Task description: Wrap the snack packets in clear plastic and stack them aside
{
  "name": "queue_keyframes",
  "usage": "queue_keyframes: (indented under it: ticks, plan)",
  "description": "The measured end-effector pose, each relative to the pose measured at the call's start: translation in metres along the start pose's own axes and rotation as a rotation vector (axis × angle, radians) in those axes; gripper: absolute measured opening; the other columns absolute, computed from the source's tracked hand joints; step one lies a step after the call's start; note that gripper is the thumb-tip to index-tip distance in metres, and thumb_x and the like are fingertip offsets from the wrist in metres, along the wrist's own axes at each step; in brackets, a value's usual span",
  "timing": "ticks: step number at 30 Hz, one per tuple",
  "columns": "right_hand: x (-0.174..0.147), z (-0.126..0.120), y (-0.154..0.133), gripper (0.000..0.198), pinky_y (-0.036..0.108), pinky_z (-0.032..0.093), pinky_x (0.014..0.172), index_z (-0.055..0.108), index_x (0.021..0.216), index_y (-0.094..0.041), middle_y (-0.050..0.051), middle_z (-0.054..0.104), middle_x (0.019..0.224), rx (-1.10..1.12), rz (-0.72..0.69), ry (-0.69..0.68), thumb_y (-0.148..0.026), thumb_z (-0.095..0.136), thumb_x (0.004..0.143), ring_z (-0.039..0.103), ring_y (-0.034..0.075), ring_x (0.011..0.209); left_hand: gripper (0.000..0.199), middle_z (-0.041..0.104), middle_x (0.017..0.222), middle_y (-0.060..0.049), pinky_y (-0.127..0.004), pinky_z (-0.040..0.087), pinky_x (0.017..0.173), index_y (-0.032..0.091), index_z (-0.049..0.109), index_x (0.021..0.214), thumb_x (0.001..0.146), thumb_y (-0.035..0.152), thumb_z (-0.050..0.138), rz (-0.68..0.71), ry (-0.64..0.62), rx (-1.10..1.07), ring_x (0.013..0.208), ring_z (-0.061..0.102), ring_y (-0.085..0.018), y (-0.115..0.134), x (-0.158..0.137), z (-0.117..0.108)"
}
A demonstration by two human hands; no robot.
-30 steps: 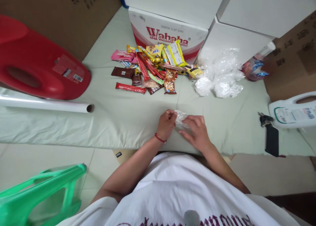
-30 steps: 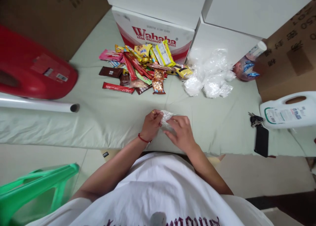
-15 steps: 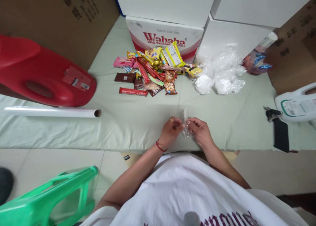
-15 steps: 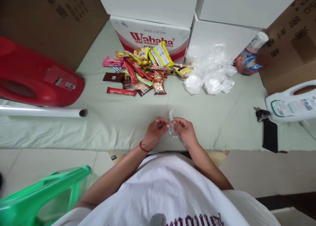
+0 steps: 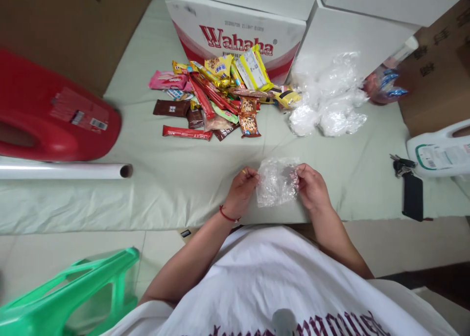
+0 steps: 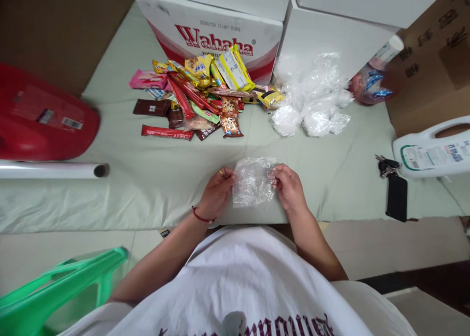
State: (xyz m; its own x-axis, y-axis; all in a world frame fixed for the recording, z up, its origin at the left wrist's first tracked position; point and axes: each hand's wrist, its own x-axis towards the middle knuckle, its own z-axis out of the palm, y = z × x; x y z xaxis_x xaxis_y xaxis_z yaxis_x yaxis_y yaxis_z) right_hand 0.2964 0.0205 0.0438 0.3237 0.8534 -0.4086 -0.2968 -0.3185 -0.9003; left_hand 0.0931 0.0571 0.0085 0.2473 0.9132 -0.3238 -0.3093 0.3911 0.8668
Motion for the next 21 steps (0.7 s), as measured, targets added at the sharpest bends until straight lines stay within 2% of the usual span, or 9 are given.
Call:
queue_keyframes:
  ticks: [5, 8, 11, 15, 18, 21]
  plan:
    - [0.007, -0.017, -0.004, 0.026, 0.025, 0.032, 0.047, 0.059, 0.072, -0.023, -0.004, 0.051, 0.06, -0.021, 0.071, 0.024, -0.039, 0.079, 0.068, 0.04, 0.01, 0.052, 0.042, 0.056, 0.077, 0.004, -0.024, 0.045, 0.065, 0.023, 0.053, 0.085, 0.073, 0.05, 0.083, -0.088, 0.002, -0.093, 0.069, 0.052, -0.011, 0.008, -0.001, -0.008]
    - [0.009, -0.02, 0.002, 0.026, 0.024, 0.035, 0.049, 0.061, 0.071, -0.022, -0.003, 0.055, 0.063, -0.071, 0.029, 0.052, -0.04, 0.08, 0.069, 0.043, 0.011, 0.055, 0.044, 0.062, 0.085, 0.002, -0.025, 0.049, 0.066, 0.024, 0.049, 0.088, 0.078, 0.055, 0.079, -0.134, -0.004, -0.104, 0.072, 0.058, -0.012, 0.008, 0.0, -0.008]
    - [0.008, -0.02, 0.009, 0.025, 0.025, 0.04, 0.054, 0.063, 0.072, -0.022, -0.001, 0.064, 0.072, -0.046, -0.018, 0.054, -0.04, 0.08, 0.071, 0.049, 0.012, 0.06, 0.038, 0.061, 0.083, 0.002, -0.024, 0.047, 0.066, 0.023, 0.052, 0.087, 0.083, 0.054, 0.074, -0.051, 0.068, 0.02, 0.072, 0.056, -0.012, 0.004, 0.001, -0.005]
    - [0.004, -0.02, 0.01, 0.023, 0.028, 0.051, 0.064, 0.064, 0.075, -0.022, 0.004, 0.075, 0.089, -0.002, -0.023, 0.009, -0.039, 0.079, 0.074, 0.063, 0.016, 0.073, 0.032, 0.062, 0.078, 0.002, -0.025, 0.045, 0.065, 0.021, 0.063, 0.091, 0.072, 0.04, 0.081, -0.005, 0.097, 0.256, 0.069, 0.055, -0.012, -0.003, 0.001, 0.0]
    - [0.0, -0.023, 0.007, 0.025, 0.039, 0.059, 0.075, 0.06, 0.078, -0.024, 0.007, 0.078, 0.097, 0.065, -0.005, -0.045, -0.039, 0.079, 0.073, 0.072, 0.025, 0.089, 0.024, 0.062, 0.071, 0.003, -0.025, 0.043, 0.061, 0.021, 0.064, 0.085, 0.074, 0.038, 0.077, -0.027, 0.084, 0.282, 0.062, 0.054, -0.012, -0.005, -0.001, 0.003]
    - [-0.004, -0.027, 0.005, 0.025, 0.048, 0.061, 0.082, 0.056, 0.078, -0.025, 0.009, 0.079, 0.105, 0.162, -0.002, -0.125, -0.038, 0.077, 0.072, 0.075, 0.032, 0.099, 0.021, 0.066, 0.078, 0.001, -0.025, 0.046, 0.064, 0.021, 0.064, 0.086, 0.077, 0.037, 0.075, 0.01, 0.095, 0.256, 0.067, 0.058, -0.013, -0.004, -0.003, 0.008]
